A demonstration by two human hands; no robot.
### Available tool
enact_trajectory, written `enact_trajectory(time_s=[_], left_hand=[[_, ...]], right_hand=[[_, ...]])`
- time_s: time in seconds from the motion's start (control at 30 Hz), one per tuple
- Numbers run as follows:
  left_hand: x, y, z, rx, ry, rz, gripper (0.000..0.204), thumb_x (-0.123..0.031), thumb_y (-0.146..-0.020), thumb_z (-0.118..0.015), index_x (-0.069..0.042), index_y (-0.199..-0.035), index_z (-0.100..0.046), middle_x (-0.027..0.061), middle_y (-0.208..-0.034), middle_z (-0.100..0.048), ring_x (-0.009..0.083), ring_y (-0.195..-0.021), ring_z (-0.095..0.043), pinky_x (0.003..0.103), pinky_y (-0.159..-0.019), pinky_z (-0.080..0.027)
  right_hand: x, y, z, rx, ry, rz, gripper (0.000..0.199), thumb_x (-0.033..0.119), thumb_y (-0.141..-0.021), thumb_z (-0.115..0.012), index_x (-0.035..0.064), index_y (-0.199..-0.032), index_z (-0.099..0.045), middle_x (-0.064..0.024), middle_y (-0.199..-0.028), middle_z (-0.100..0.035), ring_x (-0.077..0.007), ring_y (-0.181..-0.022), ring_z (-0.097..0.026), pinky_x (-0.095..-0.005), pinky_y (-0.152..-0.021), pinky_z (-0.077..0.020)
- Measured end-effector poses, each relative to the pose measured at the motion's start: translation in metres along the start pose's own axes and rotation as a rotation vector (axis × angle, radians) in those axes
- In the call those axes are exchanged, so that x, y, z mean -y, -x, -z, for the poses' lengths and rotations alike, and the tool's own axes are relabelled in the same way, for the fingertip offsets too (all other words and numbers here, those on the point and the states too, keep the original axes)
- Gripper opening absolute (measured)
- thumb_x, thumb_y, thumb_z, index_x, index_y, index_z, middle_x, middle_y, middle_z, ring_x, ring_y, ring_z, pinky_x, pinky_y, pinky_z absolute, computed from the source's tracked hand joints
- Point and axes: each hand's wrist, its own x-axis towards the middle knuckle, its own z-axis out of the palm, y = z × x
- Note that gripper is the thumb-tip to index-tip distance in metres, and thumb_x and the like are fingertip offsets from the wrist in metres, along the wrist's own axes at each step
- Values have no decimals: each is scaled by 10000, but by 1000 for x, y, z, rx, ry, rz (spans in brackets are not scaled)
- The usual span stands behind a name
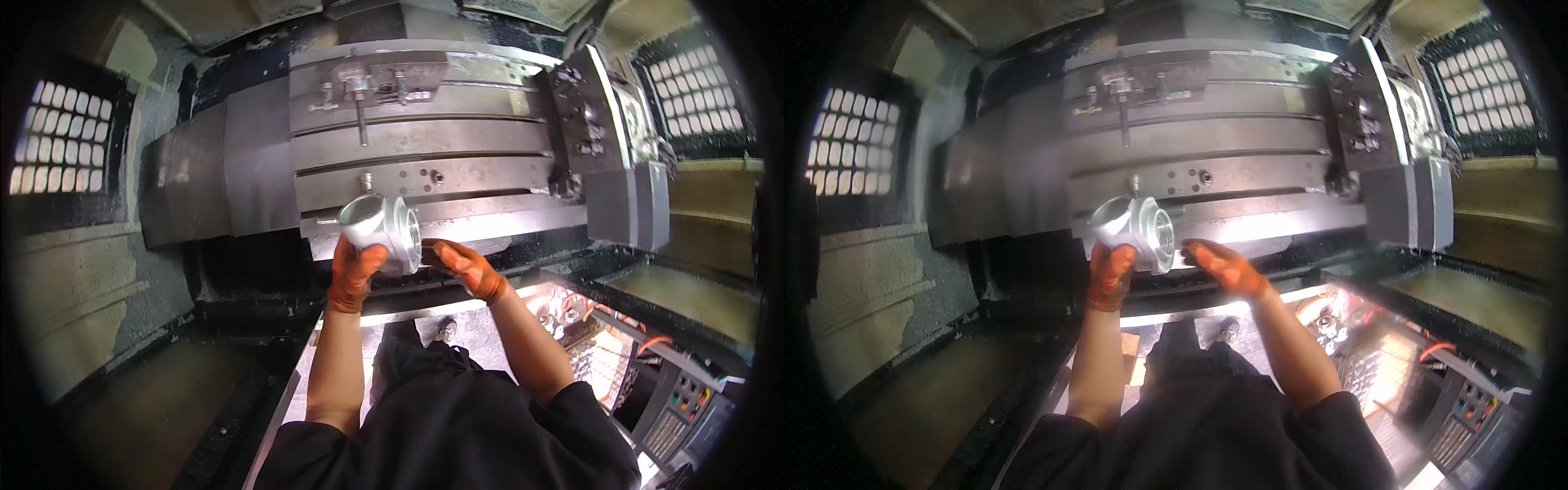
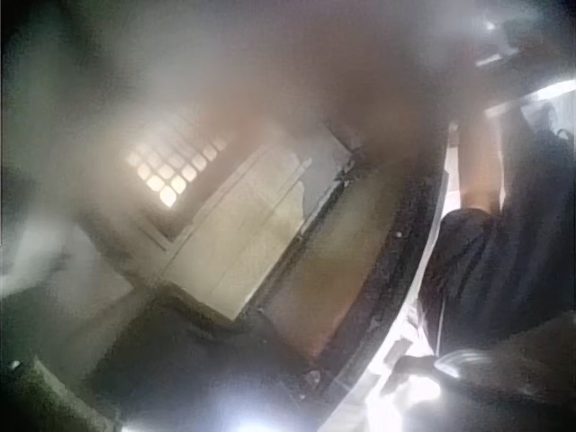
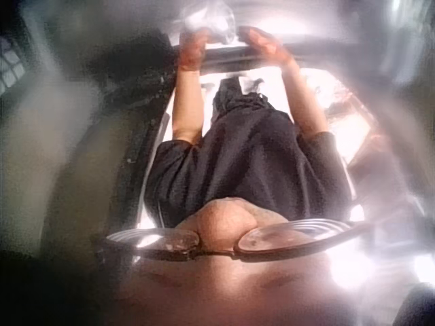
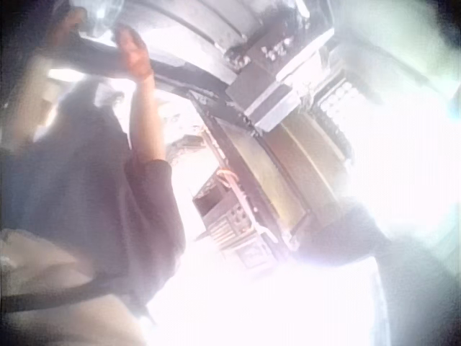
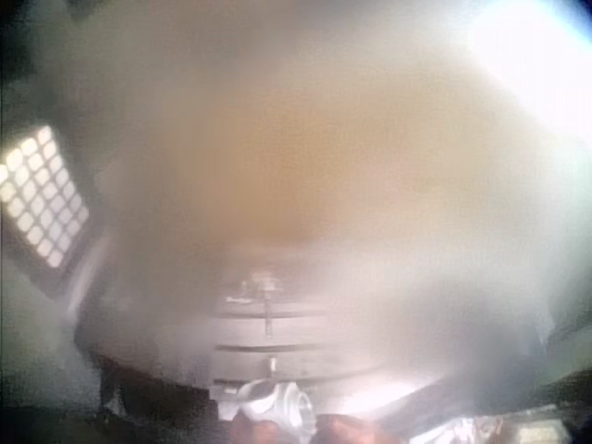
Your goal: The person uses a dial bore gauge to measure the internal diameter of several cylindrical metal parts. They repeatedly insert the gauge, read the dial, and place the parts into a wire basket or onto a machine bed. The person also uses a compressed air nozzle to clean the parts and the machine bed.
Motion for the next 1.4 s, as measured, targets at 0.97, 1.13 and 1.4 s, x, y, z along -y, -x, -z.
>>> enact_trajectory(time_s=[0.97,1.13,1.4], left_hand=[[109,130,-203,125,-48,48,468,-326,-954,-639,-15,-1301,-596,102,-1169,-666,218,-1068,-647,366,-940,-507],[99,176,-237,65,-230,-266,379,-171,-902,-698,-4,-1223,-583,63,-1098,-651,175,-1002,-630,324,-920,-492],[14,178,-255,407,-397,-500,606,-102,-660,-868,-3,-1192,-596,96,-1086,-671,238,-1019,-649,371,-1040,-407]], right_hand=[[187,496,16,-1974,563,474,440,413,-884,-653,43,-1112,-719,-170,-917,-740,-249,-865,-723,-325,-829,-532],[197,500,74,-2181,963,439,519,580,-879,-629,79,-957,-740,-214,-897,-718,-399,-904,-695,-435,-786,-527],[253,491,50,-1881,500,1283,354,254,-871,-806,-23,-1054,-681,1,-820,-639,-62,-756,-558,-222,-703,-466]])
